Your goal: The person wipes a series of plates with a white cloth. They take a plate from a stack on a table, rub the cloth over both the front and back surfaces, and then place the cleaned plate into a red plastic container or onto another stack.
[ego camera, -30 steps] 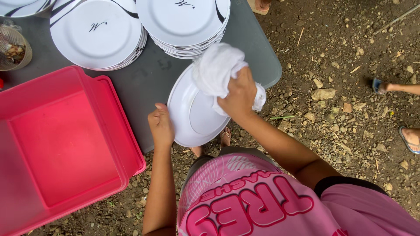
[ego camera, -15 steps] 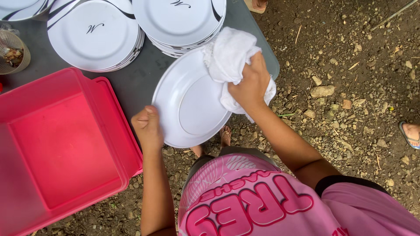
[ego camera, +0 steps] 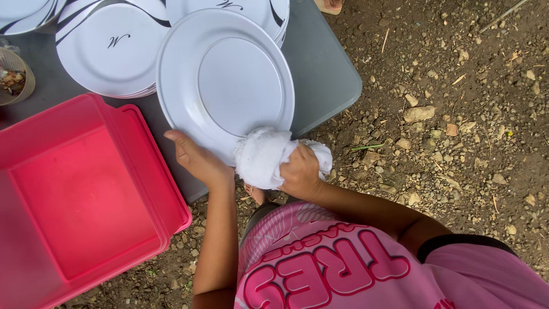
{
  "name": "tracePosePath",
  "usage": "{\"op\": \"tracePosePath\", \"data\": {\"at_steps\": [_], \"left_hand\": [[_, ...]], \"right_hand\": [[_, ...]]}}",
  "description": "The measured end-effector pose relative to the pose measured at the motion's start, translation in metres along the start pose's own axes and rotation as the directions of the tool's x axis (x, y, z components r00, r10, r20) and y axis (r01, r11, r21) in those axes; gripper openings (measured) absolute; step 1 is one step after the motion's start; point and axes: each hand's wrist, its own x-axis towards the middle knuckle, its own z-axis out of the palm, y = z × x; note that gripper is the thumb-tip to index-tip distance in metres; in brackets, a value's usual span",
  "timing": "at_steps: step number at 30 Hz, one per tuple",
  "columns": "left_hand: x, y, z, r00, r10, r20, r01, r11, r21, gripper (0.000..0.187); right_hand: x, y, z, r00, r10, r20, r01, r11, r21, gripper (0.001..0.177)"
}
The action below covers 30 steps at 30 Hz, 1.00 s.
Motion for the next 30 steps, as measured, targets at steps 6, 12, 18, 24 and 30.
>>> {"op": "tracePosePath", "data": {"at_steps": [6, 12, 18, 24, 30], "left_hand": [[-0.012, -0.009, -0.002, 0.952, 0.119, 0.282, -0.108, 0.993, -0.053, 0.064], [-0.02, -0.019, -0.024, 0.87, 0.202, 0.451, -0.269, 0.959, 0.089, 0.063], [-0.003, 0.001, -0.038, 0.922, 0.166, 0.351, -0.172, 0.985, -0.013, 0.064], [0.027, 0.019, -0.033, 0.986, 0.084, 0.144, -0.05, 0.973, -0.224, 0.051], [0.056, 0.011, -0.052, 0.992, 0.098, 0.075, -0.08, 0.975, -0.209, 0.048]], "right_hand": [[0.058, -0.004, 0.009, 0.999, 0.022, -0.029, -0.021, 1.0, 0.016, 0.031], [0.12, 0.018, 0.003, 0.954, 0.203, -0.219, -0.196, 0.979, 0.052, 0.035], [0.118, 0.086, 0.013, 0.832, 0.478, -0.282, -0.482, 0.874, 0.061, 0.029], [0.044, 0.083, 0.034, 0.807, 0.556, -0.2, -0.56, 0.828, 0.039, 0.028], [-0.014, 0.087, 0.037, 0.721, 0.663, 0.201, -0.603, 0.457, 0.654, 0.038]]}}
